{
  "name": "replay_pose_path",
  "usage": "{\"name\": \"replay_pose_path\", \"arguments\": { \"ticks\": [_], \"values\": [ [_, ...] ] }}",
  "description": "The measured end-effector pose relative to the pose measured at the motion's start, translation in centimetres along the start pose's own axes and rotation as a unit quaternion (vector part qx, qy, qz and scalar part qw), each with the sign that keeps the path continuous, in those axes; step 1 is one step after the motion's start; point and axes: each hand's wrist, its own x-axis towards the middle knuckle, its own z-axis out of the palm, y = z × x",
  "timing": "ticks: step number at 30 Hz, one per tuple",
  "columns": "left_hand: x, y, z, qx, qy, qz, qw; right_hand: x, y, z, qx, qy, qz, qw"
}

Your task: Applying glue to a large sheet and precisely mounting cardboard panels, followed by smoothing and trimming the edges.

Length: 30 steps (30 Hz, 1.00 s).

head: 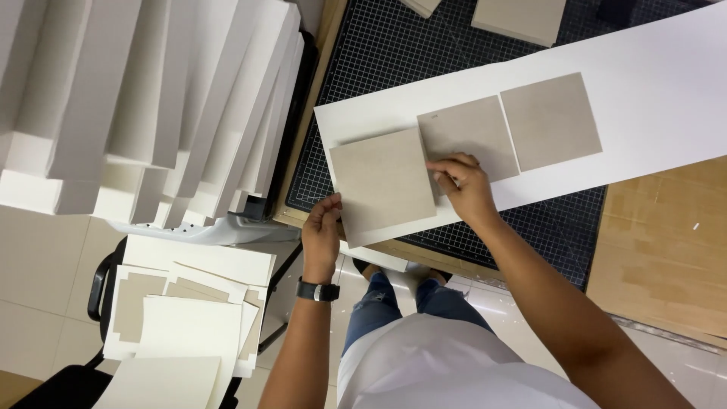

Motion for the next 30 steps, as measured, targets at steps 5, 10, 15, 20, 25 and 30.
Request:
{"name": "replay_pose_path", "arguments": {
  "ticks": [5,10,15,20,25,30],
  "values": [
    [-1.8,2.7,-0.9,-0.036,0.003,0.042,0.998,-0.6,-0.3,-1.2,0.012,0.052,-0.093,0.994],
    [-3.2,4.9,-1.3,-0.04,0.015,0.117,0.992,-0.1,-3.0,-2.2,0.029,0.093,-0.16,0.982],
    [-2.5,4.0,-0.1,-0.059,0.038,0.252,0.965,0.5,-5.1,-1.8,0.073,0.129,-0.092,0.985],
    [-1.4,3.7,1.3,-0.024,0.057,0.253,0.966,1.0,-3.6,-0.5,0.097,0.112,0.055,0.987],
    [1.9,1.0,2.7,0.049,0.042,0.195,0.979,1.7,-1.4,0.2,0.066,0.062,0.176,0.98],
    [5.1,-1.6,3.4,0.109,0.031,0.115,0.987,2.1,1.1,1.3,-0.001,-0.007,0.188,0.982]
  ]
}}
